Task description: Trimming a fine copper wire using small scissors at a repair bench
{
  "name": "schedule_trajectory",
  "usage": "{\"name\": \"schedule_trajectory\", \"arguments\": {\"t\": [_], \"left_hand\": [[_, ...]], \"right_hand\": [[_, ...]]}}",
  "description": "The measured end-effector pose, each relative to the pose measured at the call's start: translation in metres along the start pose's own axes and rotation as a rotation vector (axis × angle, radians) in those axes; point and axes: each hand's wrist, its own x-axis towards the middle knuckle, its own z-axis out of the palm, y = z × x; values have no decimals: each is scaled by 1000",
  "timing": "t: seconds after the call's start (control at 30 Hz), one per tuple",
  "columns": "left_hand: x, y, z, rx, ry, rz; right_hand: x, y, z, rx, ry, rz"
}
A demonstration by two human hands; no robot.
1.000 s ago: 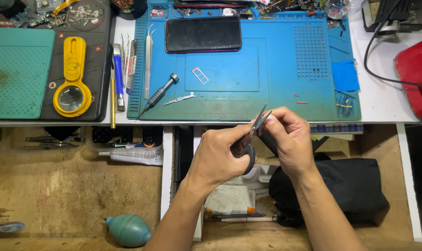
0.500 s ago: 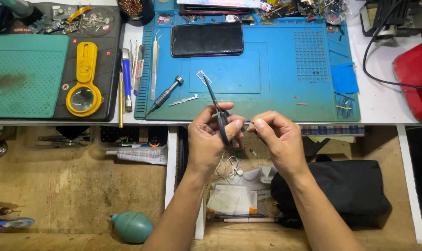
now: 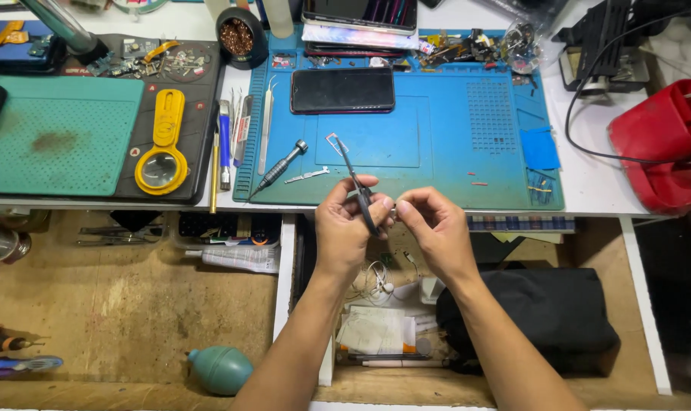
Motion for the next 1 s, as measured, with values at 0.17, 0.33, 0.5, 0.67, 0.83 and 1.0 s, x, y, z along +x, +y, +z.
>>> {"name": "schedule_trajectory", "arguments": {"t": [0.17,0.33,0.5,0.67,0.83,1.0], "left_hand": [[6,-8,-7,-10,38,-9],[3,0,-6,-19,65,-26],[3,1,-8,-39,66,-34],[-1,7,-9,-58,54,-49],[-2,3,-8,-51,31,-73],[0,2,-7,-29,3,-92]], "right_hand": [[0,0,0,-72,83,-176],[-2,-7,1,-276,167,-548],[-3,-1,-5,-440,243,-738],[3,6,-7,-645,253,-885],[2,6,-9,-689,223,-877],[7,10,-13,-637,163,-758]]}}
